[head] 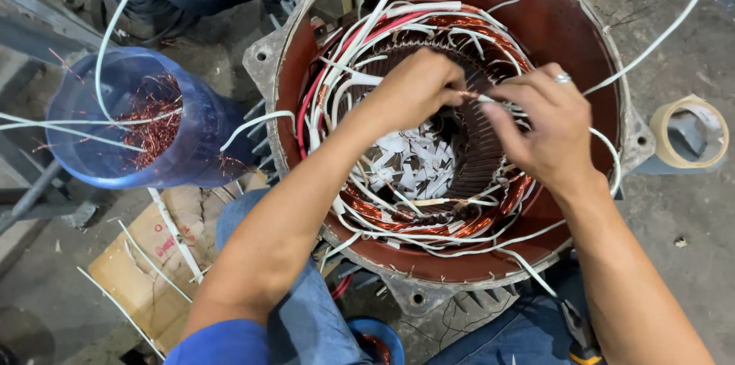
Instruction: Organizing and connecting copper windings inside an electric motor stator using pliers
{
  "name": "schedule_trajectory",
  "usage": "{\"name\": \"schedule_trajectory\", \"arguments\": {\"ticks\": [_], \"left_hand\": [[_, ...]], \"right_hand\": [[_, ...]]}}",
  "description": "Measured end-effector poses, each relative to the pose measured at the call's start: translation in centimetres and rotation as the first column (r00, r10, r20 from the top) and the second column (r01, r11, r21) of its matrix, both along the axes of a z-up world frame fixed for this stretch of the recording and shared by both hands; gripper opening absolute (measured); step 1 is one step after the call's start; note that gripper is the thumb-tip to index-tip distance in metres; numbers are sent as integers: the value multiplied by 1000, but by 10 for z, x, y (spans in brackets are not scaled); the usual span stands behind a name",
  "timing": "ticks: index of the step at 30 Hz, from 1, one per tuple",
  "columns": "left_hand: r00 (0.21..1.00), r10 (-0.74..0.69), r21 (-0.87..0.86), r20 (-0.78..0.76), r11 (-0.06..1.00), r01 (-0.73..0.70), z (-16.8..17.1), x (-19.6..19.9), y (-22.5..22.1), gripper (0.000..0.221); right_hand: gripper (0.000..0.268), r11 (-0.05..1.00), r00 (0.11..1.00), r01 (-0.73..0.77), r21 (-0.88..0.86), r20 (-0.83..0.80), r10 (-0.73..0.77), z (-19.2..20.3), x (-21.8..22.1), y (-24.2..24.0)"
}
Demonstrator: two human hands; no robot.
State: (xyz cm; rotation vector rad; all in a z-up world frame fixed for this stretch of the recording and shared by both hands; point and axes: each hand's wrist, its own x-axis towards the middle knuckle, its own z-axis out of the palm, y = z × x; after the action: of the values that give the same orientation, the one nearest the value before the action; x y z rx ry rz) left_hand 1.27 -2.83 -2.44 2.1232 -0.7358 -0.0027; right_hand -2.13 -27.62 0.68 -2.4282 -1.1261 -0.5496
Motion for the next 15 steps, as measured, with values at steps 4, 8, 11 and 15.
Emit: {"name": "schedule_trajectory", "arguments": {"ticks": [4, 8, 11, 15], "left_hand": [[983, -145, -140, -115, 982, 129, -1, 21, 9, 6], [954, -254, -277, -162, 939, 203, -5, 28, 8, 10], [963, -227, -242, -147, 952, 188, -3, 28, 5, 10], [959, -237, -193, -156, 959, 205, 23, 18, 18, 18]], "right_hand": [[24, 992, 824, 122, -23, -555, -114, 27, -13, 25], [62, 946, 406, 189, -262, -857, -318, 52, -24, 68], [57, 904, 110, 402, 146, -988, 110, 36, -32, 85], [51, 798, 142, 517, 308, -951, 275, 0, -23, 70]]}}
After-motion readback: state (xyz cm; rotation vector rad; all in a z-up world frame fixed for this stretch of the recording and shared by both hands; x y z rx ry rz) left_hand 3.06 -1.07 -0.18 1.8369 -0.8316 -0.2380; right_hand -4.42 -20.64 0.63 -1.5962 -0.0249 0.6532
